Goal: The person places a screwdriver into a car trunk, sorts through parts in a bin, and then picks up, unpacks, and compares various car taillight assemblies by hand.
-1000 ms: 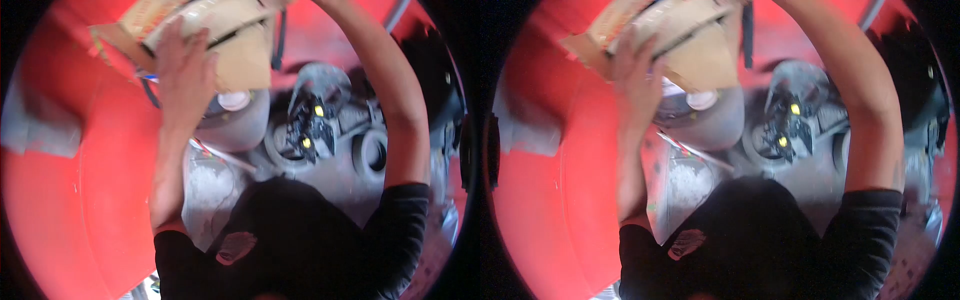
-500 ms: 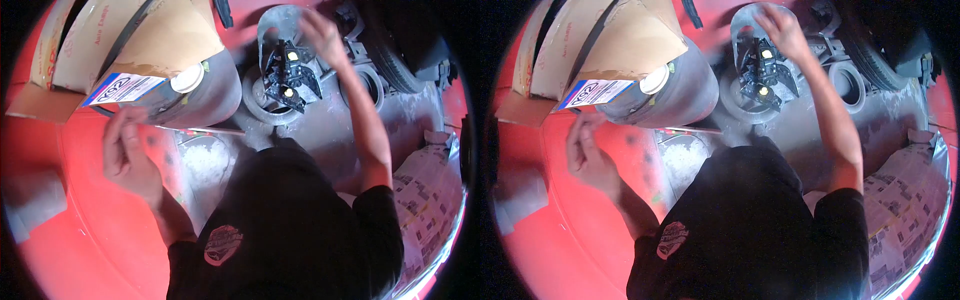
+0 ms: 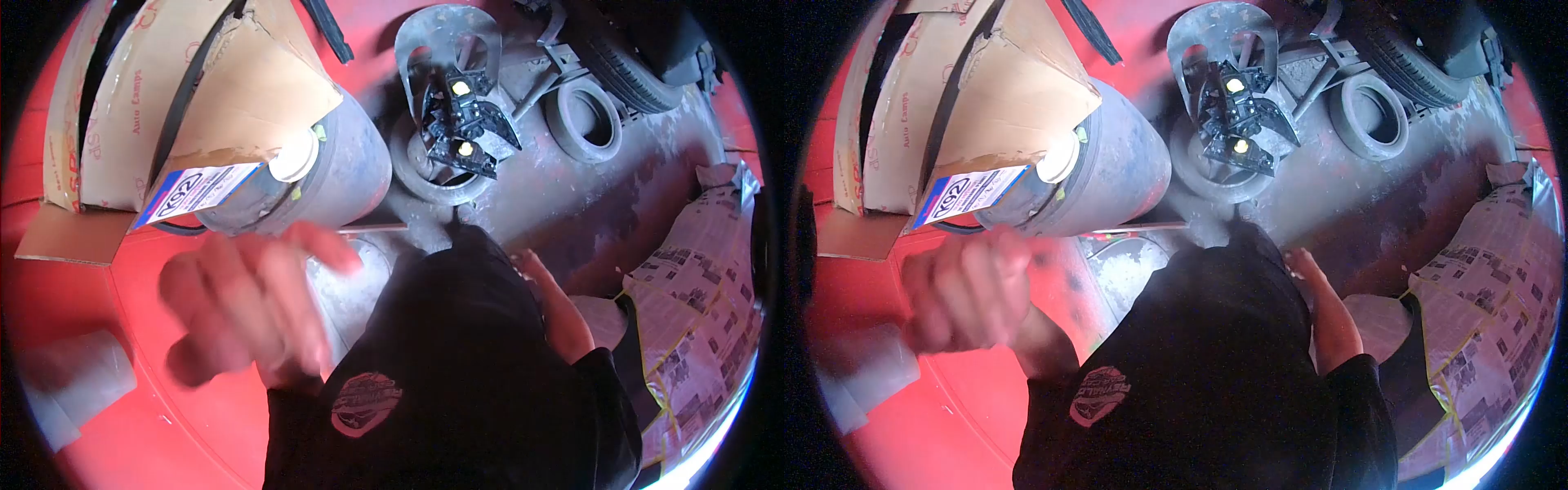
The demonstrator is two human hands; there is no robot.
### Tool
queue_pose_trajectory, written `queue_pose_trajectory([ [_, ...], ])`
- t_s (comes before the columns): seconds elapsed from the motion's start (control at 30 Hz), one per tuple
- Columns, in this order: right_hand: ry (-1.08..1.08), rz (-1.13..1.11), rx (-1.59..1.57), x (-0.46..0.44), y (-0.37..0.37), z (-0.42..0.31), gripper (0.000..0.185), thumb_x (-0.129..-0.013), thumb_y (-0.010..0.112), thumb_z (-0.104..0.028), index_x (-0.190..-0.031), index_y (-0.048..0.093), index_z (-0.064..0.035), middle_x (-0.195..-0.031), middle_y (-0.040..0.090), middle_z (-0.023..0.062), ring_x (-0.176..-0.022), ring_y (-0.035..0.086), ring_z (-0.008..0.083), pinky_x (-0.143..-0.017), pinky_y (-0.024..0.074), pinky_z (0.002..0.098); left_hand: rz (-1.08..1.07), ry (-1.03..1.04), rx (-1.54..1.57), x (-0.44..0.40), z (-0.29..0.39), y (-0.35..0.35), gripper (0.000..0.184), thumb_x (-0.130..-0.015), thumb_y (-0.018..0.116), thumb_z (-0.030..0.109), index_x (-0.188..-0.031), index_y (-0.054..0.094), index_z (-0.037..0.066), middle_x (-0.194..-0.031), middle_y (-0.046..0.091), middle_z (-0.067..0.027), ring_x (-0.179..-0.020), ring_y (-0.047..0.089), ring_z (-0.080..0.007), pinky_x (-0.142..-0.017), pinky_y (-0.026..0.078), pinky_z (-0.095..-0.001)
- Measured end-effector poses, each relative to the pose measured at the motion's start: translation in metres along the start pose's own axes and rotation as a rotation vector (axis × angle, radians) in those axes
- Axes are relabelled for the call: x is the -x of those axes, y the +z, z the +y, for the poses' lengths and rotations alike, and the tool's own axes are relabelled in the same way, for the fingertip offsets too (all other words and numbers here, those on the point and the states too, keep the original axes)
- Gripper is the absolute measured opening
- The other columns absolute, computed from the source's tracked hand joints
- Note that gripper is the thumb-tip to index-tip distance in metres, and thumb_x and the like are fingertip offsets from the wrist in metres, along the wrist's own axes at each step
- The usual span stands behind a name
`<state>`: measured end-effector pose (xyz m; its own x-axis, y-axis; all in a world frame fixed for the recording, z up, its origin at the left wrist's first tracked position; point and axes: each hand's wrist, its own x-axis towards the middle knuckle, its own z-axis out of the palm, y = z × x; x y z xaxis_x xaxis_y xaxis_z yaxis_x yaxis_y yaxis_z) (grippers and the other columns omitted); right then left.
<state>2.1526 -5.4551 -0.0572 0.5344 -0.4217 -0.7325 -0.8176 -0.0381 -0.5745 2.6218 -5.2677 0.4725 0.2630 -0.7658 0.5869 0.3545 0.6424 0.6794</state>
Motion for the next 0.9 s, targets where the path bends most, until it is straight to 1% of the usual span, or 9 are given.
queue_pose_trajectory([
  [0.03,-0.051,0.032,0.055,-0.01,-0.01,-0.023,0.038,-0.084,0.068,-0.025,-0.118,0.069,-0.0101,-0.091,0.073,0.0096,-0.076,0.069,0.019,-0.065,0.0549,0.0356,-0.059,-0.002,0.092,-0.01,0.008,0.008,0.018,-0.088,0.062,0.021,-0.077,0.067,0.008,-0.059,0.063,-0.0044,-0.05,0.056,-0.0182,-0.064,0.053,-0.0416],
  [0.17,-0.202,0.299,-0.076,-0.018,-0.038,-0.142,0.039,-0.087,0.065,-0.023,-0.119,0.067,-0.0017,-0.079,0.071,0.0151,-0.068,0.068,0.0182,-0.066,0.0532,0.034,-0.36,-0.01,0.135,-0.022,0.024,0.025,0.018,-0.089,0.061,0.019,-0.078,0.066,0.006,-0.061,0.063,-0.0052,-0.052,0.056,-0.0181,-0.066,0.052,-0.0425],
  [0.27,-0.295,0.335,-0.112,-0.02,-0.042,-0.188,0.038,-0.088,0.065,-0.022,-0.12,0.066,-0.0013,-0.078,0.071,0.0147,-0.068,0.067,0.0175,-0.066,0.0532,0.0339,-0.505,-0.008,0.086,-0.02,0.026,0.029,0.018,-0.09,0.06,0.018,-0.079,0.066,0.005,-0.063,0.063,-0.0058,-0.054,0.057,-0.0179,-0.068,0.052,-0.0432],
  [0.4,-0.287,0.238,-0.008,-0.01,-0.029,-0.192,0.04,-0.087,0.066,-0.023,-0.12,0.066,-0.0015,-0.084,0.072,0.0169,-0.071,0.069,0.0189,-0.068,0.0542,0.0345,-0.614,0.013,0.016,-0.015,0.027,0.031,0.018,-0.091,0.059,0.016,-0.08,0.066,0.004,-0.065,0.063,-0.0066,-0.056,0.057,-0.0178,-0.071,0.052,-0.0441],
  [0.5,-0.232,0.203,0.082,-0.015,-0.011,-0.138,0.041,-0.086,0.067,-0.024,-0.119,0.066,-0.001,-0.09,0.072,0.0188,-0.075,0.071,0.0219,-0.069,0.0554,0.0347,-0.659,0.038,-0.042,-0.01,0.029,0.032,0.017,-0.092,0.058,0.015,-0.081,0.065,0.003,-0.066,0.063,-0.0071,-0.057,0.058,-0.0177,-0.073,0.052,-0.0447],
  [0.6,-0.009,0.183,0.007,-0.003,-0.002,-0.095,0.041,-0.087,0.068,-0.022,-0.122,0.064,-0.0007,-0.08,0.07,0.0125,-0.063,0.067,0.0163,-0.056,0.0529,0.0325,-0.673,0.05,-0.083,-0.008,0.029,0.029,0.017,-0.092,0.058,0.013,-0.082,0.065,0.001,-0.068,0.063,-0.0077,-0.059,0.058,-0.0176,-0.074,0.052,-0.0454],
  [0.7,0.081,0.15,-0.053,0.026,-0.007,-0.078,0.044,-0.085,0.068,-0.028,-0.121,0.066,-0.0031,-0.095,0.073,0.0191,-0.083,0.073,0.0251,-0.075,0.0567,0.0373,-0.628,0.085,-0.154,-0.004,0.03,0.017,0.017,-0.093,0.057,0.012,-0.083,0.064,0.0,-0.07,0.063,-0.0083,-0.06,0.058,-0.0175,-0.076,0.052,-0.0461],
  [0.8,0.018,0.233,-0.146,0.036,-0.004,-0.068,0.042,-0.087,0.067,-0.02,-0.124,0.064,0.0,-0.084,0.072,0.0133,-0.063,0.068,0.0165,-0.053,0.0535,0.0323,-0.434,0.12,-0.311,0.006,0.02,-0.012,0.017,-0.094,0.056,0.01,-0.084,0.064,-0.001,-0.071,0.063,-0.0089,-0.062,0.059,-0.0173,-0.078,0.052,-0.0467],
  [0.9,0.024,0.268,-0.059,0.031,-0.001,-0.063,0.042,-0.087,0.067,-0.02,-0.124,0.064,0.0006,-0.083,0.072,0.0137,-0.063,0.068,0.0156,-0.053,0.0537,0.0326,0.084,-0.143,-0.583,0.043,-0.033,-0.056,0.017,-0.095,0.056,0.009,-0.085,0.064,-0.002,-0.073,0.063,-0.0095,-0.063,0.059,-0.0172,-0.08,0.052,-0.0474],
])
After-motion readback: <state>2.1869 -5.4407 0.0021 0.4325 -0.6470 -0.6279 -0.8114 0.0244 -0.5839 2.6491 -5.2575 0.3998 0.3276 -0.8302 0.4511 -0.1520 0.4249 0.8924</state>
